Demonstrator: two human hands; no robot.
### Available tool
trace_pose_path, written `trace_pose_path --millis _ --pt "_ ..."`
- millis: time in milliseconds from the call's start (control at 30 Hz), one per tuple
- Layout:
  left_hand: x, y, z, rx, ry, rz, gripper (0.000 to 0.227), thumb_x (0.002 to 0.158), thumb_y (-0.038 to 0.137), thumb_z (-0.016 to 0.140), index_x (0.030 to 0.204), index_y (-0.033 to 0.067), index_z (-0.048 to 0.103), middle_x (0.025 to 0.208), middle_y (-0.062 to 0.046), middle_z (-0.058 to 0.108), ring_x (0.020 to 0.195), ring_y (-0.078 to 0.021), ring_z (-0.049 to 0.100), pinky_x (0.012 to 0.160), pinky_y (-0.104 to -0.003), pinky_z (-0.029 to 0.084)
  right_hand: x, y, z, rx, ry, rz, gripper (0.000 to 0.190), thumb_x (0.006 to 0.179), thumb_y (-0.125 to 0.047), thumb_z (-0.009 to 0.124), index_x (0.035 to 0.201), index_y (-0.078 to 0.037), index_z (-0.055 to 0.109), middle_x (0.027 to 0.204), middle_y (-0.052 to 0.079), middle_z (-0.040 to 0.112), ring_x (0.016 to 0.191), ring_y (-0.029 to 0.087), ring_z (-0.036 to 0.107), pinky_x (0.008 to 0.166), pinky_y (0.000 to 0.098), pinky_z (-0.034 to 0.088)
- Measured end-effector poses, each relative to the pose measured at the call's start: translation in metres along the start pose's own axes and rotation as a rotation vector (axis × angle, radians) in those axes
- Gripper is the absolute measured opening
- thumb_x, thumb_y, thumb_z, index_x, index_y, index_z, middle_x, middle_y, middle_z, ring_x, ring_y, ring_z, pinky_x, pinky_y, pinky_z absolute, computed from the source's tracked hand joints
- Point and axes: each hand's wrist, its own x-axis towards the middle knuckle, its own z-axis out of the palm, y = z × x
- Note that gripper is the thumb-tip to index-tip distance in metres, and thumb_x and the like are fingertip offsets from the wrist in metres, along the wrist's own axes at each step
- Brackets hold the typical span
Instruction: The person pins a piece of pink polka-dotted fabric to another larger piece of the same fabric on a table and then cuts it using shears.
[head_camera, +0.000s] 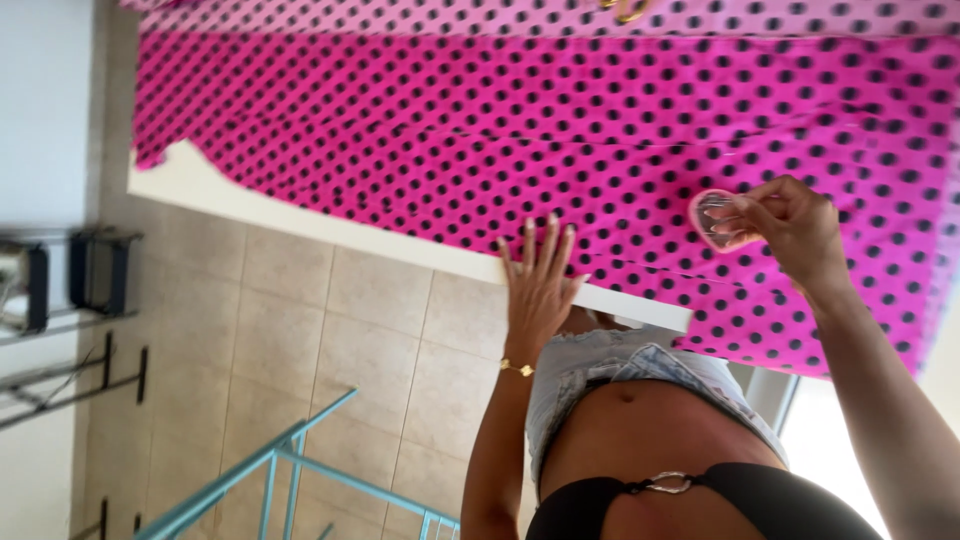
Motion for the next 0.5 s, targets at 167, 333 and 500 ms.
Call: trace_pose_path --millis 167,333,500 --pt "-0.003 -0.003 -0.02 0.094 -0.183 0.04 0.077 0.119 0.071 0.041 0.178 0.0263 0.021 0.185 0.0 0.009 0.171 -0.0287 0.005 0.138 -0.069 0.003 0.011 -0.077 0.06 0.2 -0.156 0.083 0.009 0.118 0.003 0.067 0.12 0.011 0.069 0.102 0.025 0.077 0.09 0.031 0.081 0.085 0.0361 0.071" --pt "-0.017 -0.018 -0.027 -0.233 0.007 -0.027 0.071 0.119 0.047 0.05 0.175 0.0107 0.027 0.185 -0.007 0.022 0.174 -0.0289 0.02 0.144 -0.058 0.02 0.047 -0.076 0.132 -0.103 -0.298 -0.13 0.017 0.111 -0.003 0.076 0.125 0.004 0.073 0.104 0.02 0.083 0.088 0.025 0.085 0.07 0.0264 0.072" --pt "-0.025 -0.022 -0.017 -0.252 0.01 -0.03 0.068 0.121 0.047 0.049 0.175 0.0118 0.028 0.184 -0.005 0.024 0.173 -0.0273 0.024 0.145 -0.055 0.024 0.07 -0.081 0.174 -0.305 -0.444 -0.415 0.011 0.104 -0.001 0.08 0.115 0.002 0.078 0.103 0.017 0.084 0.09 0.025 0.085 0.079 0.0327 0.072"
